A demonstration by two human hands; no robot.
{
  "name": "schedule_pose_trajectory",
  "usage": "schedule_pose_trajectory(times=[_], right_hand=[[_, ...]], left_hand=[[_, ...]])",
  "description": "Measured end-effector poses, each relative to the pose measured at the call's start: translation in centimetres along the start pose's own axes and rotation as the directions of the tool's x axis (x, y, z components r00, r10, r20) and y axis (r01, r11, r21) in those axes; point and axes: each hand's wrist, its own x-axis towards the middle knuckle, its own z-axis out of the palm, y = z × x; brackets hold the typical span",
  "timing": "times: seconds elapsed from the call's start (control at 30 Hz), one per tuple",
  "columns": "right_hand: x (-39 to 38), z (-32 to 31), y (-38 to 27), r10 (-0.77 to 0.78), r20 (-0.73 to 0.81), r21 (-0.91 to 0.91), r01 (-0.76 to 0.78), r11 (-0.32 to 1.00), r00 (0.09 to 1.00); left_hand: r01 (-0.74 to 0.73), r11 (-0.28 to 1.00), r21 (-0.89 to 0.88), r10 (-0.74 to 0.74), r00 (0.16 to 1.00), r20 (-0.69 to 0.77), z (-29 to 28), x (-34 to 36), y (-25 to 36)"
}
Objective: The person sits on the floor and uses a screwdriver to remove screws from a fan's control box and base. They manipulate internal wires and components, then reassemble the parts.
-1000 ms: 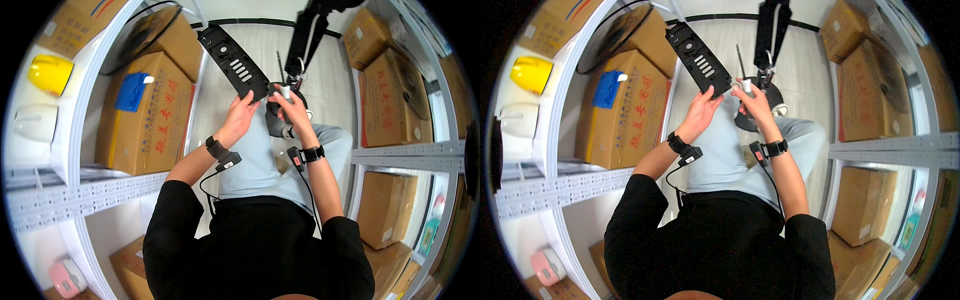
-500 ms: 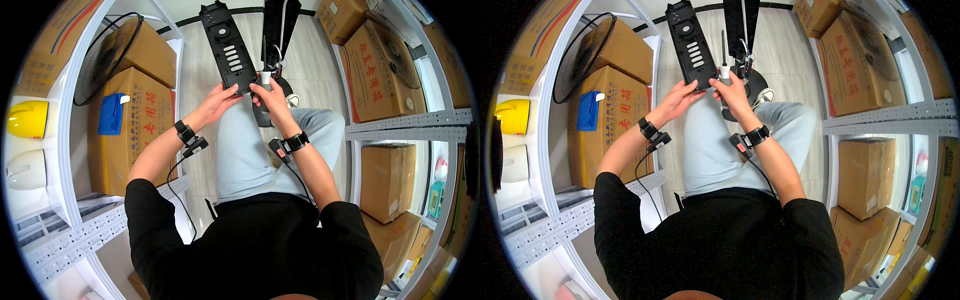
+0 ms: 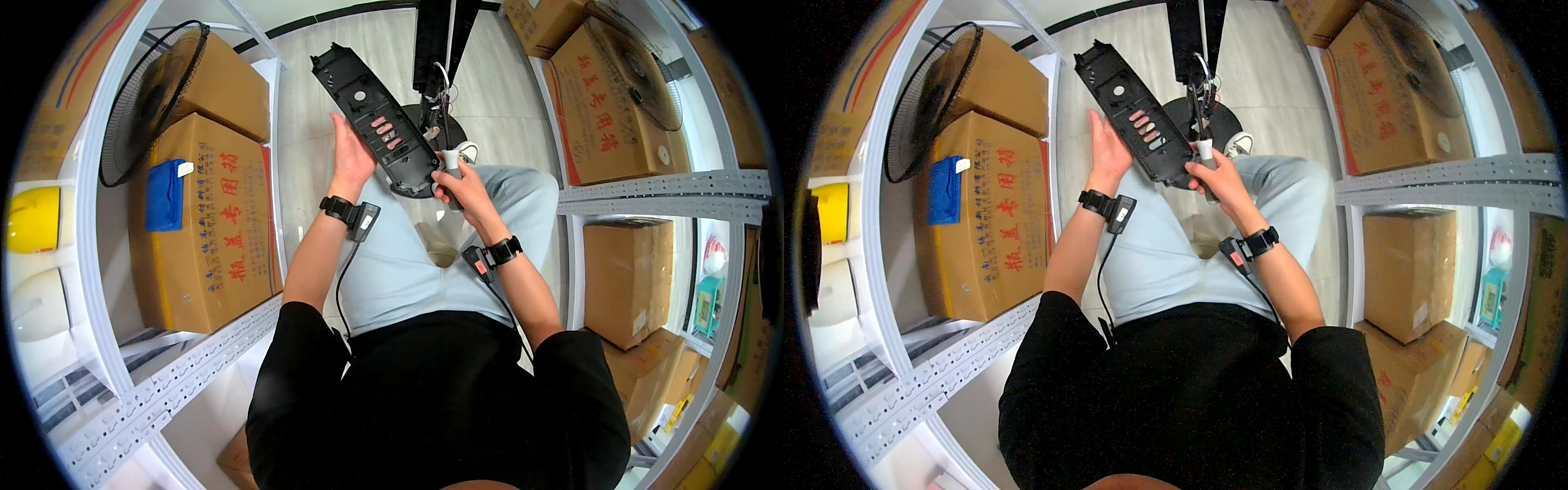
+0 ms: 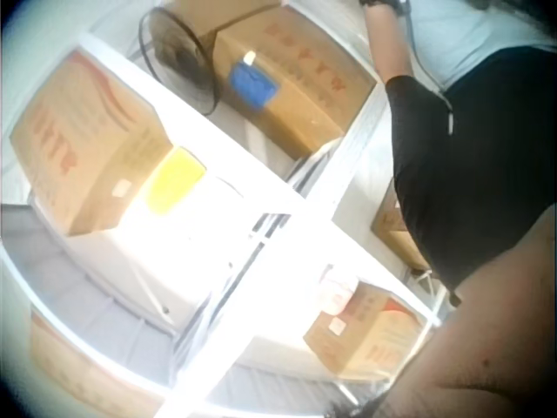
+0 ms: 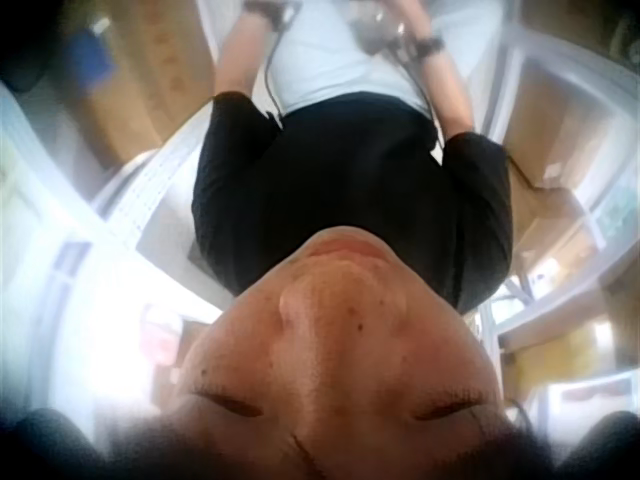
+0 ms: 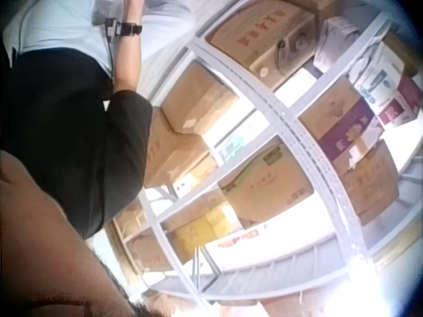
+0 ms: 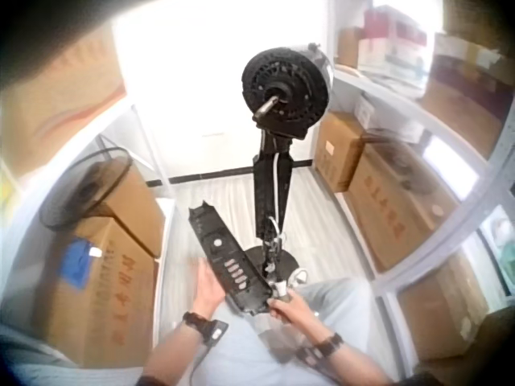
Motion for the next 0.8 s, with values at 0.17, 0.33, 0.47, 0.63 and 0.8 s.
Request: schedule_pose_trajectory(times=[0.17, 0.33, 0.47, 0.63, 0.8], right_hand=[[-0.5, -3.1, 1.0, 0.051, -0.035, -0.195, -0.057, 0.979, 0.998], [2.0, -7.3, 1.9, 0.029, -0.155, -0.157, -0.054, 0.986, 0.988], [6.5, -10.5, 4.1, -0.067, -0.243, -0.215, 0.014, 0.976, 0.968], [10.5, -11.2, 5.7, -0.013, -0.202, -0.703, -0.136, 0.698, 0.979], [14.7, -11.1, 9.2, -0.107, 0.041, -0.942, 0.075, 0.328, 0.993]], left_hand=[[0.087, 0.996, -0.008, -0.087, 0.988, -0.125, -0.8, 1.5, -2.8], [0.034, 0.999, 0.006, -0.032, 0.991, -0.132, -1.4, 2.2, -2.5], [0.021, 0.999, 0.042, -0.014, 0.988, -0.152, -0.8, 2.2, -2.0], [-0.029, 1.0, 0.012, 0.03, 0.988, -0.149, -1.3, 1.8, -1.1], [-0.051, 0.996, -0.072, 0.043, 0.993, -0.107, -2.0, 1.1, -1.1]])
